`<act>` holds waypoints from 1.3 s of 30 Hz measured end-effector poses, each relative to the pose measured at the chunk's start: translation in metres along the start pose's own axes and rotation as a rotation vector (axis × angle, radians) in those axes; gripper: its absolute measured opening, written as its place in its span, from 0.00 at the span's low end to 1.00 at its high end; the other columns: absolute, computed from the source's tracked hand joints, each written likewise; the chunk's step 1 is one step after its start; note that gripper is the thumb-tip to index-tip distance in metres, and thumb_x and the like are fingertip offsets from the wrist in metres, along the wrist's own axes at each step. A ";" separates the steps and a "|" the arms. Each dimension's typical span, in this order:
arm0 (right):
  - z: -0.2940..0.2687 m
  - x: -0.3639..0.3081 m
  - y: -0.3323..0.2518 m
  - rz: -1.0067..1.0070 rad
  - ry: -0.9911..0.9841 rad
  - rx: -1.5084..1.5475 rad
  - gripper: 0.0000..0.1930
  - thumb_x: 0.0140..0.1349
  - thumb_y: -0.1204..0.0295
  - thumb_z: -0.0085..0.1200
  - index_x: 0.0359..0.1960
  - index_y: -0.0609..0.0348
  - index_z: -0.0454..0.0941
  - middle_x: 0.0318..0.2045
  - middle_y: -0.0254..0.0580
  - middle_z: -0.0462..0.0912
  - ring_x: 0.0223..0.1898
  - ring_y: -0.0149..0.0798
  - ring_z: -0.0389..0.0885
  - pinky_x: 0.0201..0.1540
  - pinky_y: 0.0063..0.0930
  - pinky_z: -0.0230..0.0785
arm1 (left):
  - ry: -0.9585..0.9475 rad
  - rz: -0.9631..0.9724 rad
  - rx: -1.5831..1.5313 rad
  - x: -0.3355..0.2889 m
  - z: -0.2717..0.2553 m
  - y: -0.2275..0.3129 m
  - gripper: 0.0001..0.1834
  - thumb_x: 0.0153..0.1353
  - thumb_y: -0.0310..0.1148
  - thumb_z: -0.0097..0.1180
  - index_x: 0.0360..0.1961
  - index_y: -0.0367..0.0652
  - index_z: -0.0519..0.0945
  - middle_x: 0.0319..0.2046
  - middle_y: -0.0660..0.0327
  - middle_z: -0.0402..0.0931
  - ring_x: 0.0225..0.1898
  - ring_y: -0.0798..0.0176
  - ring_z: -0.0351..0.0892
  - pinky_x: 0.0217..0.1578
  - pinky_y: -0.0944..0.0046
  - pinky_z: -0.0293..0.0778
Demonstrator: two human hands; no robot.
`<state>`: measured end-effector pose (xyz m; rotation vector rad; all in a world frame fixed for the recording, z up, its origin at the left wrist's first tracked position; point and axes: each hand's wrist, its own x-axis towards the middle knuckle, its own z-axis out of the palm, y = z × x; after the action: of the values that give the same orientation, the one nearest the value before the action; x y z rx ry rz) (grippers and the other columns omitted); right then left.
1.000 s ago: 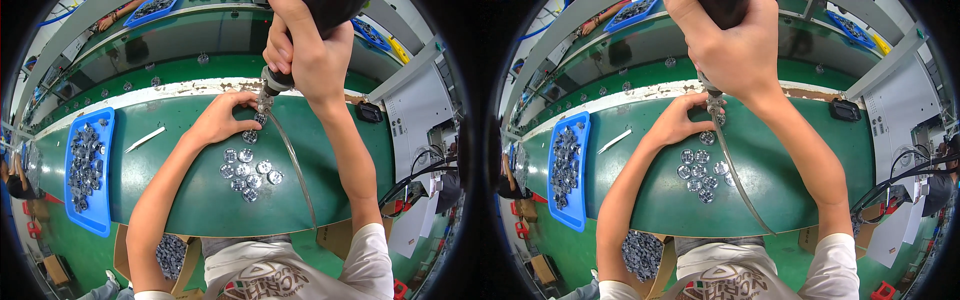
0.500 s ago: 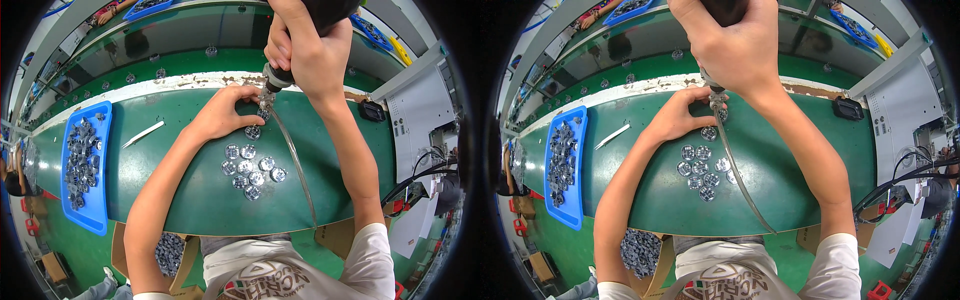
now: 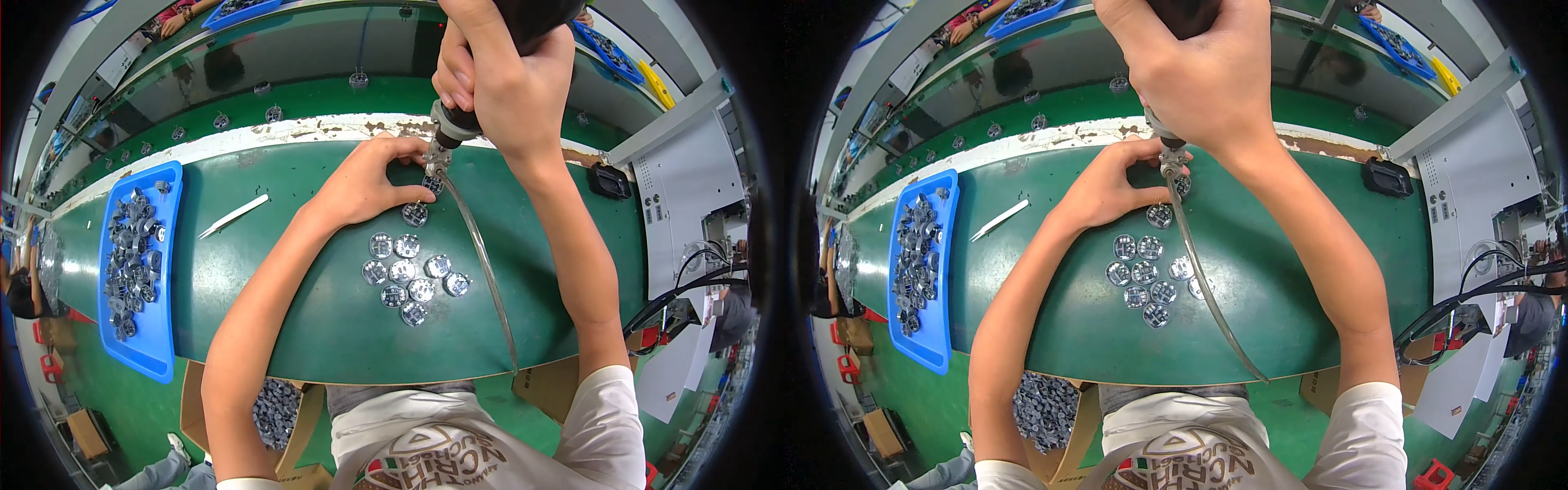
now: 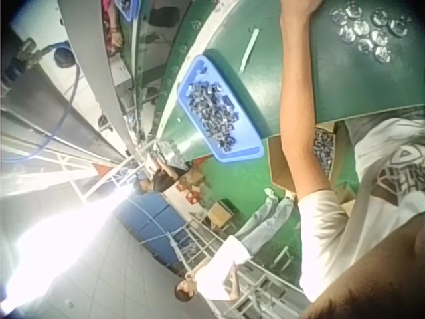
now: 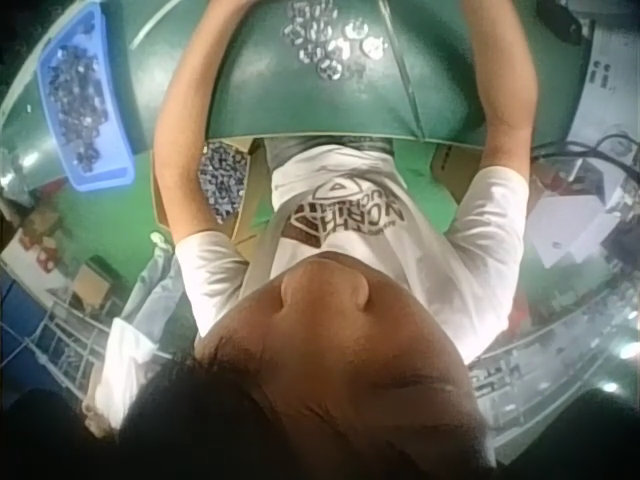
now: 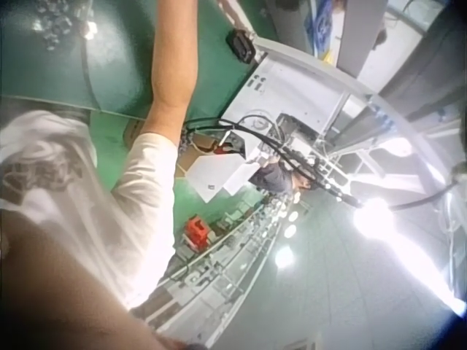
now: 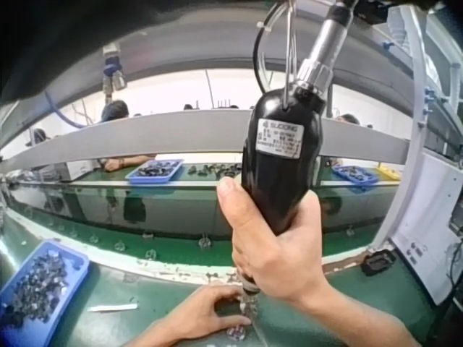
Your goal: The person assembles small electronic or plastic components by hand on a production line, using an electric screwdriver to join the parts.
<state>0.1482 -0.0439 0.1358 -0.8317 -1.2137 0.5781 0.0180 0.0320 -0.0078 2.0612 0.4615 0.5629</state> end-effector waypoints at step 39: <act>-0.002 -0.001 -0.007 0.033 0.053 0.004 0.16 0.74 0.66 0.57 0.26 0.58 0.73 0.09 0.27 0.66 0.07 0.23 0.61 0.12 0.22 0.53 | 0.163 0.117 0.285 -0.003 0.006 0.001 0.22 0.46 0.41 0.81 0.32 0.39 0.81 0.32 0.59 0.78 0.42 0.55 0.71 0.47 0.56 0.71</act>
<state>0.1491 -0.0495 0.1405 -0.8601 -1.1522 0.5814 0.0189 0.0254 -0.0100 2.3351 0.5440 0.7760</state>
